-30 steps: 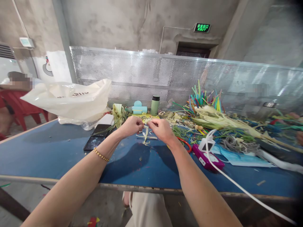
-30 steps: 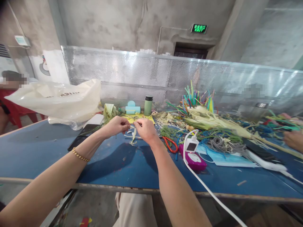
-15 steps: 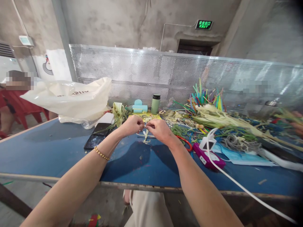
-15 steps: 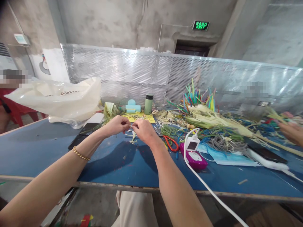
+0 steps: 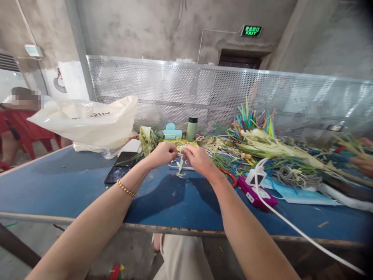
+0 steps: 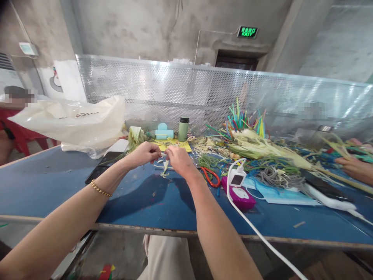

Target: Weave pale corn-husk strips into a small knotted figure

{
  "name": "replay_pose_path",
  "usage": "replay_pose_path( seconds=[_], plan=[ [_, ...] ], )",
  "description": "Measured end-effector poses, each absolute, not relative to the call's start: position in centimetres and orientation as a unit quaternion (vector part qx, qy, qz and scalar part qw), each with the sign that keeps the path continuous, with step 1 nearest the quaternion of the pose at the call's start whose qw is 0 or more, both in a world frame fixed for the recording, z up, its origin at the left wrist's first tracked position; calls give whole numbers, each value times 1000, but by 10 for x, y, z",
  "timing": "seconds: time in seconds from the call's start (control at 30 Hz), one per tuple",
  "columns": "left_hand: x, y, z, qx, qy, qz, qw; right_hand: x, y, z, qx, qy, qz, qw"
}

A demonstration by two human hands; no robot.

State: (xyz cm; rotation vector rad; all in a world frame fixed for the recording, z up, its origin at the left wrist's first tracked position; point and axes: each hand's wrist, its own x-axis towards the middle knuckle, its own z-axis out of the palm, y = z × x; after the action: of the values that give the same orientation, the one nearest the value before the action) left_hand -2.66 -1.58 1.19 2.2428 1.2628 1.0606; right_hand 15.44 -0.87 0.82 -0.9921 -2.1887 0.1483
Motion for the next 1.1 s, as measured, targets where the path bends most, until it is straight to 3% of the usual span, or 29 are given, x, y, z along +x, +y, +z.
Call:
replay_pose_path(
  seconds=[0.1,0.4,1.1],
  plan=[
    [-27,-17,14,790,463,369,159,156,-9,10,-369,-850,21,375],
    [-25,-22,17,788,479,354,154,149,-21,10,-402,-858,-83,308],
    [-34,-30,30,830,454,271,176,149,-20,6,-322,-889,-64,320]
  ],
)
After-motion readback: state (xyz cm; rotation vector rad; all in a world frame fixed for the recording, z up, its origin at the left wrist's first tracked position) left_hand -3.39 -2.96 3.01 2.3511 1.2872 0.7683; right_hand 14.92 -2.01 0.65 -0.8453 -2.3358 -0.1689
